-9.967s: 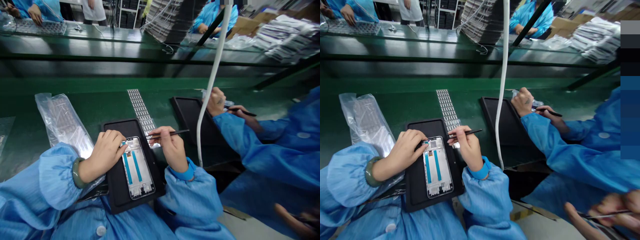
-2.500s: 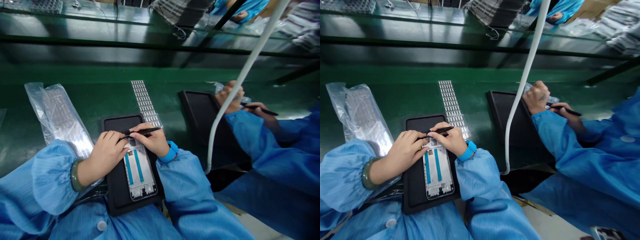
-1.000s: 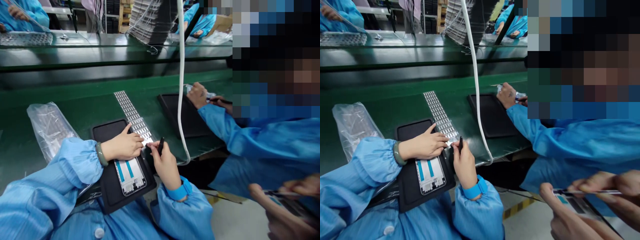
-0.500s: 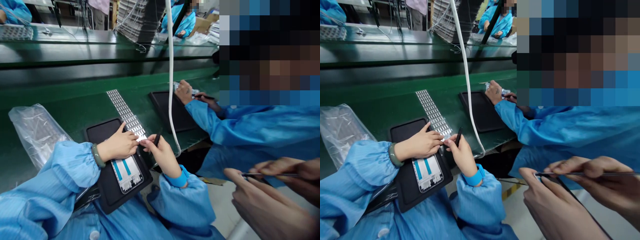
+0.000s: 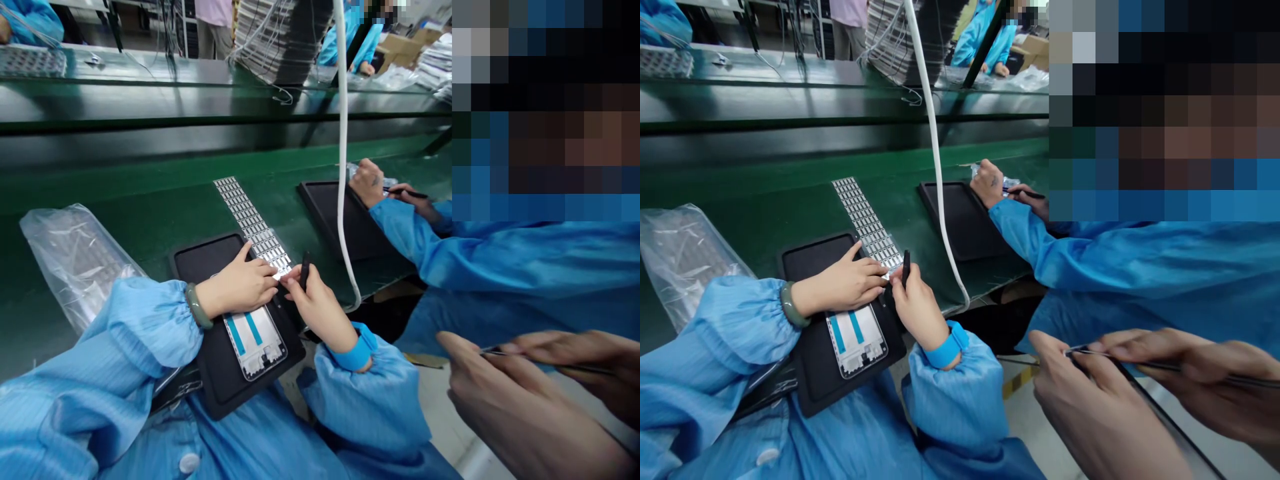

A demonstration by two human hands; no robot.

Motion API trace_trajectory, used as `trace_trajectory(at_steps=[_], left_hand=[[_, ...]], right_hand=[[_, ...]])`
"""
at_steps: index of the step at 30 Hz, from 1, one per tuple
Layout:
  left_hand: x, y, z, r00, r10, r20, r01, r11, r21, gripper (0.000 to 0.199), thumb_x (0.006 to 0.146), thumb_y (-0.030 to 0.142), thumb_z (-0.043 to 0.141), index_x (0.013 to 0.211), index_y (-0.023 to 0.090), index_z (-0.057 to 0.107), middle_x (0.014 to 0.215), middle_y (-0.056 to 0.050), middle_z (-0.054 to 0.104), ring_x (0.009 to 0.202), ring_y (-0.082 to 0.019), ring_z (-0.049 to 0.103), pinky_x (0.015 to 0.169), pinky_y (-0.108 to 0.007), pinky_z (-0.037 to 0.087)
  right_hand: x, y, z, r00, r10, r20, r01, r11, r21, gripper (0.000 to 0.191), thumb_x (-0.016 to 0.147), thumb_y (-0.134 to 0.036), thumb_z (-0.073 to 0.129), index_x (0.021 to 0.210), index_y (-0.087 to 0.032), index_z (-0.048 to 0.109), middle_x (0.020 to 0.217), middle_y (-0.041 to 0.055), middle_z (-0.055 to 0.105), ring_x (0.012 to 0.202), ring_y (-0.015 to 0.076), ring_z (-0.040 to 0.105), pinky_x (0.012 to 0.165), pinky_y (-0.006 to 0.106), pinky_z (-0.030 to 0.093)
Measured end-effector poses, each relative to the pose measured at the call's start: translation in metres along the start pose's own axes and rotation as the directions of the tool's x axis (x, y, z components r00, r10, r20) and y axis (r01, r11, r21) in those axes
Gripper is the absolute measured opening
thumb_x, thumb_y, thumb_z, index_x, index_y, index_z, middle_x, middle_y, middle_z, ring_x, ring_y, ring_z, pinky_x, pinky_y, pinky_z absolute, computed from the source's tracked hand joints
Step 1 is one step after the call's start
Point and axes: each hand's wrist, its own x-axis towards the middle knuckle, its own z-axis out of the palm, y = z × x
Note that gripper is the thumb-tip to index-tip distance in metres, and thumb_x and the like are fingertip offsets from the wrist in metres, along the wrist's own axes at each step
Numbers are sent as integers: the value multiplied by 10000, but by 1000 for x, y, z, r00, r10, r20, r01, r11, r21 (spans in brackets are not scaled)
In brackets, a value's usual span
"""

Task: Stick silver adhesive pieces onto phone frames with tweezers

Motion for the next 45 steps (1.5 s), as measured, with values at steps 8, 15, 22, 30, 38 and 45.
trace_trajectory(at_steps=[8,15,22,30,38,45], left_hand=[[-3,-3,0,999,7,33,-8,1000,26,337,951,311,340,1076,184,625,1218,-105,579,1098,-220,543,1062,-613,142],[-2,-2,-1,999,5,32,-6,1000,14,330,948,312,349,1073,183,625,1199,-85,596,1098,-220,543,1062,-619,142],[-3,-5,3,999,19,30,-19,999,26,333,951,318,341,1091,197,617,1192,-91,594,1099,-213,539,1065,-610,130],[-1,-1,0,999,8,47,-8,1000,8,335,954,326,338,1052,204,634,1185,-74,602,1089,-216,544,1067,-610,114],[2,-2,5,1000,6,10,-6,1000,30,353,958,326,318,1046,197,635,1176,-78,601,1079,-214,547,1063,-606,129],[0,-1,4,999,32,-8,-32,996,79,362,959,320,304,1058,196,630,1188,-79,588,1100,-208,531,1088,-570,106]], right_hand=[[6,-1,-1,948,263,180,-293,941,171,105,822,-315,522,860,-227,481,889,42,647,843,198,653,639,311,572],[5,-6,0,961,239,138,-255,961,105,98,831,-300,518,860,-213,483,880,47,614,854,200,626,644,300,551],[9,-10,-2,927,325,190,-366,895,255,137,789,-301,568,824,-209,474,796,-1,585,808,171,631,627,273,531],[10,-11,-18,945,324,-42,-241,780,578,287,818,-485,578,883,-208,544,1004,43,643,947,185,635,732,274,523],[28,25,-5,940,275,-203,-194,919,344,397,791,-580,571,787,-185,528,662,1,612,504,134,608,464,249,543],[30,39,6,926,349,-145,-298,910,287,408,714,-543,676,828,-171,554,676,26,640,532,186,660,476,278,582]])
